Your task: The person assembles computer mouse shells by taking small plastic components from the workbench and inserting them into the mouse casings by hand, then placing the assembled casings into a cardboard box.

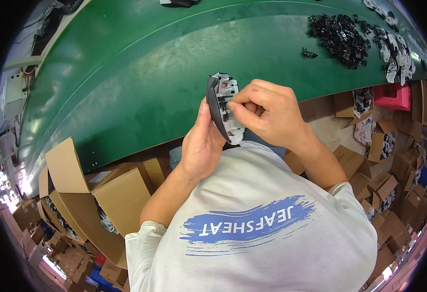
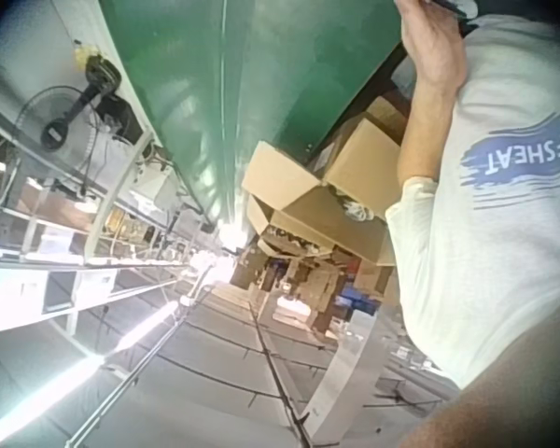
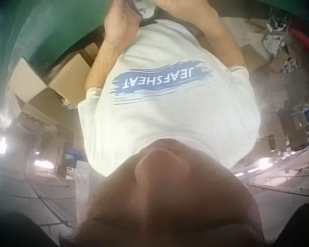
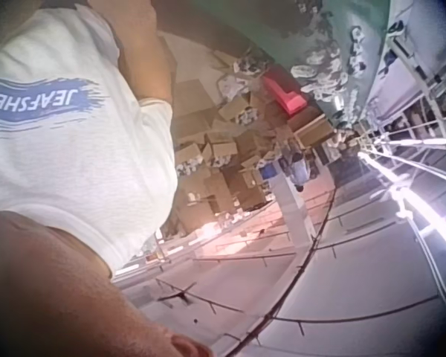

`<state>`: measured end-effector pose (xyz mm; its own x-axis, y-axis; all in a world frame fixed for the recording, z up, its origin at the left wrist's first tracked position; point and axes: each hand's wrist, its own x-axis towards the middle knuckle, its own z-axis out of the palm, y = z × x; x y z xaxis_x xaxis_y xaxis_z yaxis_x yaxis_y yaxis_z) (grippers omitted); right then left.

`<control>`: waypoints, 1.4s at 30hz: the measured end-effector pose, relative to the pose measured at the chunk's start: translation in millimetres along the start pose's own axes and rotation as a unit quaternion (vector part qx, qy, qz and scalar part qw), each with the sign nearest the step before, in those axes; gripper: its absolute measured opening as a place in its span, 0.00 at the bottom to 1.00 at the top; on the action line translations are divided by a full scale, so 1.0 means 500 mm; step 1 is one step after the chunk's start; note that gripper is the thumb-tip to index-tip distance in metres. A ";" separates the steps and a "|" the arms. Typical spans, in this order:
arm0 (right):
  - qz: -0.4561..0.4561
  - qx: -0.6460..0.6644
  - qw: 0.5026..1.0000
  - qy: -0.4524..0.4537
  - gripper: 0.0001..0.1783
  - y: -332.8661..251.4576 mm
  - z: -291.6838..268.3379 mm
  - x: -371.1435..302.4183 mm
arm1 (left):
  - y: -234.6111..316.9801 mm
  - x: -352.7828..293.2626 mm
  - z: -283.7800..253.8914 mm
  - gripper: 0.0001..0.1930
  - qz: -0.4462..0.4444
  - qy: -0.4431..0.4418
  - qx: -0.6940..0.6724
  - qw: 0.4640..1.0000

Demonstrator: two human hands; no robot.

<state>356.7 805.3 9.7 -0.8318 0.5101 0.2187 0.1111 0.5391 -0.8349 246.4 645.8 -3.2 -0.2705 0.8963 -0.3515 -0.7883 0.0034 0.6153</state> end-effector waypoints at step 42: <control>0.024 0.147 0.986 0.072 0.22 0.034 0.024 0.013 | 0.007 0.020 -0.011 0.24 0.060 0.099 0.203 0.972</control>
<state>346.4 809.7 -9.0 -0.7416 0.6310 0.2279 -0.0326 0.3054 -0.9517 237.7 652.4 -8.4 -0.4797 0.7979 -0.3651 -0.4731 0.1153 0.8734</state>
